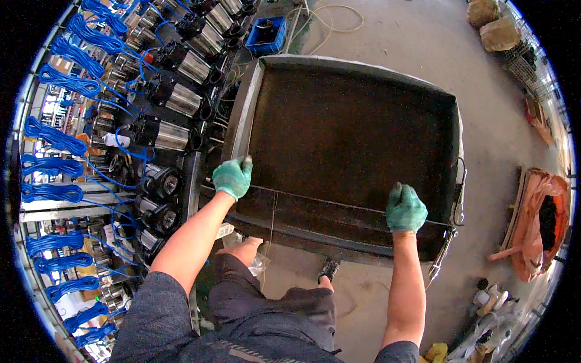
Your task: The person assembles a cylindrical pump by connecting a blue hose and securing a black cap. They repeatedly test the assembly by pulling the rod and placing the unit into a metal tray. The person also handles a bundle of blue hoses and interacts briefly with a coworker.
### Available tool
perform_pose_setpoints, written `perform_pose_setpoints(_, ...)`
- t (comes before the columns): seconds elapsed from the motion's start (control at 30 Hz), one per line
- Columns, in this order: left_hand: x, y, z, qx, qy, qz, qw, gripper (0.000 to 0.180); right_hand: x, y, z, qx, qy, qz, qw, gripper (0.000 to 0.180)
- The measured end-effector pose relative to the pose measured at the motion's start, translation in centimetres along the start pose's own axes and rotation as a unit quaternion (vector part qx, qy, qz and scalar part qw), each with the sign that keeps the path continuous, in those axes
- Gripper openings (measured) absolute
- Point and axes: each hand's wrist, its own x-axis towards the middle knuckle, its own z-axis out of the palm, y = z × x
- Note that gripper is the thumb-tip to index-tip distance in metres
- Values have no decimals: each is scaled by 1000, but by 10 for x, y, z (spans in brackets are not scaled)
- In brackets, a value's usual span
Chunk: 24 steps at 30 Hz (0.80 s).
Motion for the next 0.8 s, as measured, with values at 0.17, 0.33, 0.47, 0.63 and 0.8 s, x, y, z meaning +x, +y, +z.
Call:
perform_pose_setpoints(0.17, 60, 15, -3, 3, 3, -6, 1000, 55, 50, -1, 25, -25, 4, 13, 1000, 34)
perform_pose_setpoints(0.33, 118, 33, -8, 14, 24, -5, 1000, 57, 107, -1, 46, -45, -26, 38, 998, 42)
perform_pose_setpoints(0.47, 160, 49, -13, -3, 27, -17, 999, 60, 147, 0, 60, -45, -15, 48, 998, 46)
perform_pose_setpoints(0.63, 200, 59, -14, 19, 19, -20, 999, 61, 185, 1, 75, -57, -36, 67, 995, 49)
perform_pose_setpoints(0.8, 226, 72, -17, 38, 19, -35, 999, 60, 213, 6, 86, -76, -57, 90, 991, 52)
